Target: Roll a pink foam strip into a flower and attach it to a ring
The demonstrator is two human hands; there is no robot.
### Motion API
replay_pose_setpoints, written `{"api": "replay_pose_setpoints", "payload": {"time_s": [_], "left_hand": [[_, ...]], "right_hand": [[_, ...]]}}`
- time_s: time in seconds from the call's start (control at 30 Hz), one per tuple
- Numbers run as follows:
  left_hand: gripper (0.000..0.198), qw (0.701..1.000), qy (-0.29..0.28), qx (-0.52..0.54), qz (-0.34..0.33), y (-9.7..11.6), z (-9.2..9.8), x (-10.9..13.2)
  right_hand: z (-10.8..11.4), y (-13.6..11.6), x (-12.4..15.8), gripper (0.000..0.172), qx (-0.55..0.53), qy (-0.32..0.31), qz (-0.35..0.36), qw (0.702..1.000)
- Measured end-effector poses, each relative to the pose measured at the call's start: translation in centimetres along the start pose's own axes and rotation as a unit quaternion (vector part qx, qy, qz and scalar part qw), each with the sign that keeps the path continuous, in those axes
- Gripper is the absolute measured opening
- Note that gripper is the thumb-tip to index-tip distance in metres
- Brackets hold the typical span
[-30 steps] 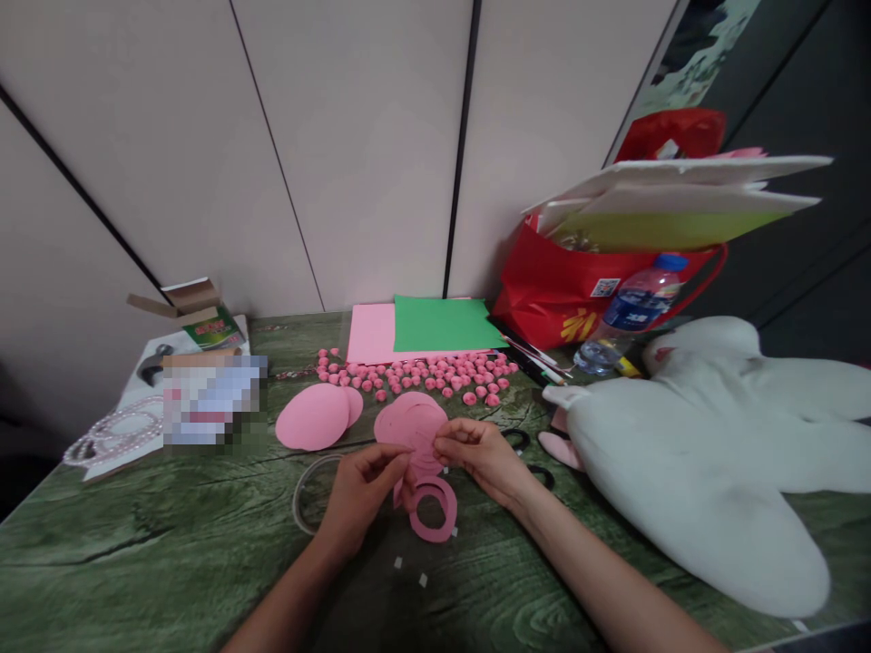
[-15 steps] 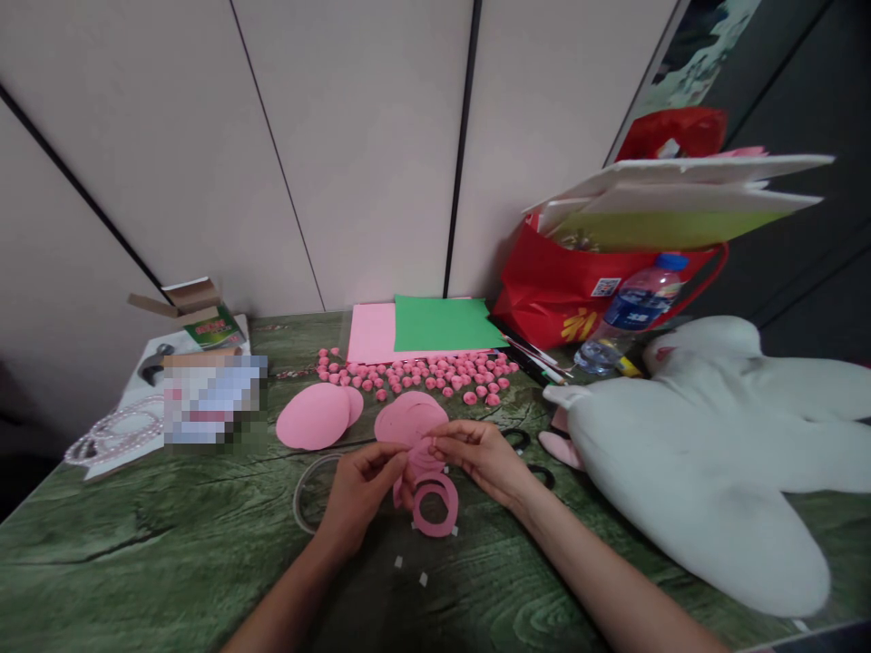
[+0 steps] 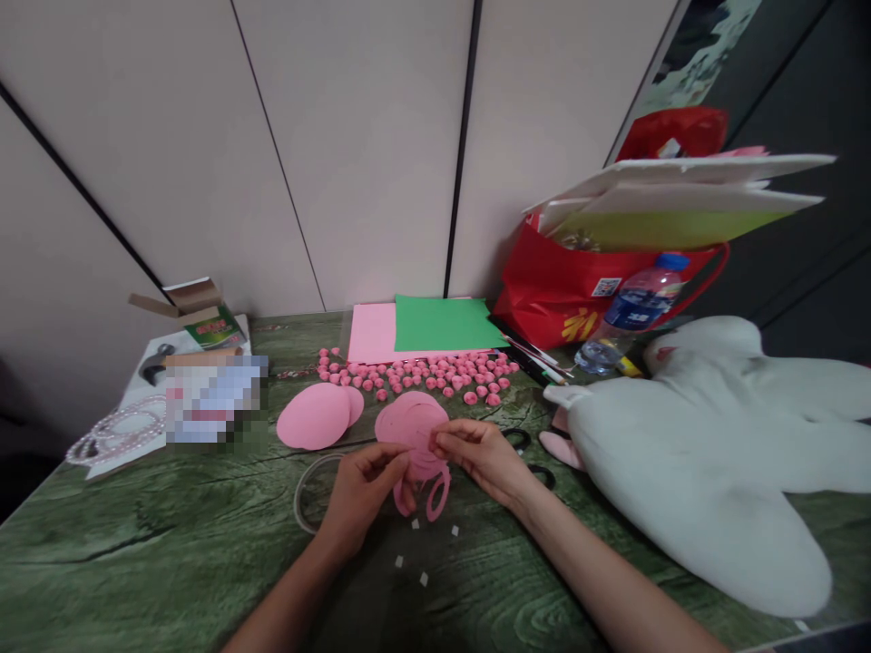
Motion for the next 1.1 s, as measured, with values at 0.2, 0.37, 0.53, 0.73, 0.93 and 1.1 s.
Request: {"api": "replay_pose_setpoints", "payload": {"time_s": [0.2,0.37,0.53,0.73,0.93,1.1], "left_hand": [[0.020,1.000,0.001,-0.001,-0.002,0.02,0.00,-0.07],[0.018,1.000,-0.001,0.007,0.003,0.01,-0.02,-0.08],[0.019,1.000,-0.003,0.013,0.003,0.05,-0.09,-0.04],[0.017,1.000,-0.003,0.020,0.010,-0.20,-0.06,-0.02],[0.017,1.000,0.009,0.012,0.008,-0.06,0.10,-0.08],[0.016,0.999,0.016,0.027,0.009,-0.08,0.11,-0.13]], "right_hand": [[-0.01,0.01,-0.01,0.026,0.024,-0.034,0.000,0.999],[0.05,-0.06,0.04,0.025,0.021,-0.016,-0.004,1.000],[0.17,-0.04,0.07,0.021,0.008,-0.001,-0.002,1.000],[0.30,0.03,0.00,0.021,0.007,0.025,0.006,1.000],[-0.05,-0.08,-0.01,0.021,0.000,-0.002,0.000,1.000],[0.08,-0.05,-0.03,0.023,0.018,-0.029,0.003,0.999]]}}
Point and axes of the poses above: each hand's wrist, its own x-axis away from the middle knuckle, its own z-axis out of the back of the hand, y = z × x, the point moved 3 cm from there along -x, towards the middle knuckle, and after that the axes turned 2 degrees about y, right-handed, at the moved point
